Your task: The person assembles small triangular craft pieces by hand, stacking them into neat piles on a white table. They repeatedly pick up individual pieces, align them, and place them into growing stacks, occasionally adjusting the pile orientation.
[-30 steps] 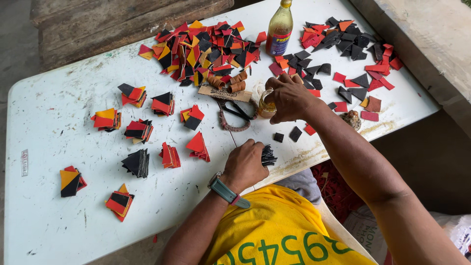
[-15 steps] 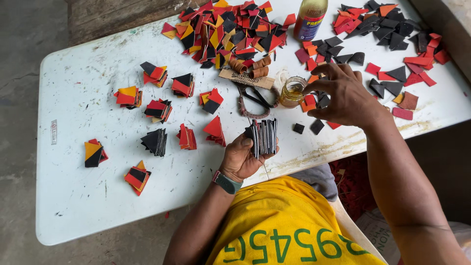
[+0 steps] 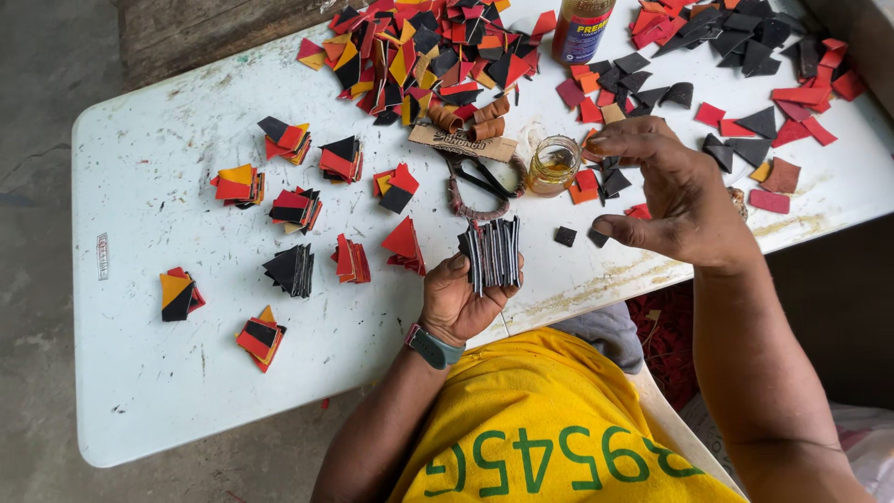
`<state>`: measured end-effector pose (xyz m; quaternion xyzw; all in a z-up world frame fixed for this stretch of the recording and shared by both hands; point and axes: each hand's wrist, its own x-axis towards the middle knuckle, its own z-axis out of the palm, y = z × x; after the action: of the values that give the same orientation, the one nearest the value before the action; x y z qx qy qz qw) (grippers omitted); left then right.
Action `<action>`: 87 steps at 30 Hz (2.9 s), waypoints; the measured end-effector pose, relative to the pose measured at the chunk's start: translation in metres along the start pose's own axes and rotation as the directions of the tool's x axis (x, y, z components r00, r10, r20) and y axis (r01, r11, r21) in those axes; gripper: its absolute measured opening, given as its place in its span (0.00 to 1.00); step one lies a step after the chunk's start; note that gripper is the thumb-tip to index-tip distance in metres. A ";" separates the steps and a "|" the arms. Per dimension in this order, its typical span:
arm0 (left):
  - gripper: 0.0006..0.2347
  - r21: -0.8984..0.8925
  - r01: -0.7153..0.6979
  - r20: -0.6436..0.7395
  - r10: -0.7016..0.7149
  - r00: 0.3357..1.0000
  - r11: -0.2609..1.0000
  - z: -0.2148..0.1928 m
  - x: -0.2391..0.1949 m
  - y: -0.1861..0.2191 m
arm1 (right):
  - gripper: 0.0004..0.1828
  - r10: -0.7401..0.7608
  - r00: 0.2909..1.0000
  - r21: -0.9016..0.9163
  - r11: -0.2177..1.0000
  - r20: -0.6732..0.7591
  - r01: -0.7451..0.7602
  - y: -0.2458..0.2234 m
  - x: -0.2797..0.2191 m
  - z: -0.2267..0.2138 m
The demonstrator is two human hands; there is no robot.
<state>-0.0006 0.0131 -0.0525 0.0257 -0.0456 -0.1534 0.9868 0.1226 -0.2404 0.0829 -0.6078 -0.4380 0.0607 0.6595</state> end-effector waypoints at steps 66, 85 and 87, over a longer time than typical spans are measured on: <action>0.16 0.235 -0.090 0.037 0.084 0.996 0.968 0.048 0.002 -0.012 | 0.25 -0.208 0.977 -0.700 0.690 0.052 0.184 -0.035 -0.007 0.088; 0.19 0.212 -0.122 0.007 0.124 0.992 0.970 0.042 0.001 -0.012 | 0.23 -0.194 0.974 -0.760 0.613 0.119 0.215 -0.034 -0.022 0.075; 0.21 0.281 -0.147 0.010 0.151 0.989 0.948 0.040 -0.003 -0.002 | 0.21 -0.171 0.985 -0.743 0.655 0.037 0.142 -0.033 -0.012 0.055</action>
<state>-0.0077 0.0107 -0.0131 0.1629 -0.0631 -0.0703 0.9821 0.0650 -0.2150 0.0982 -0.7843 -0.4633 -0.1906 0.3658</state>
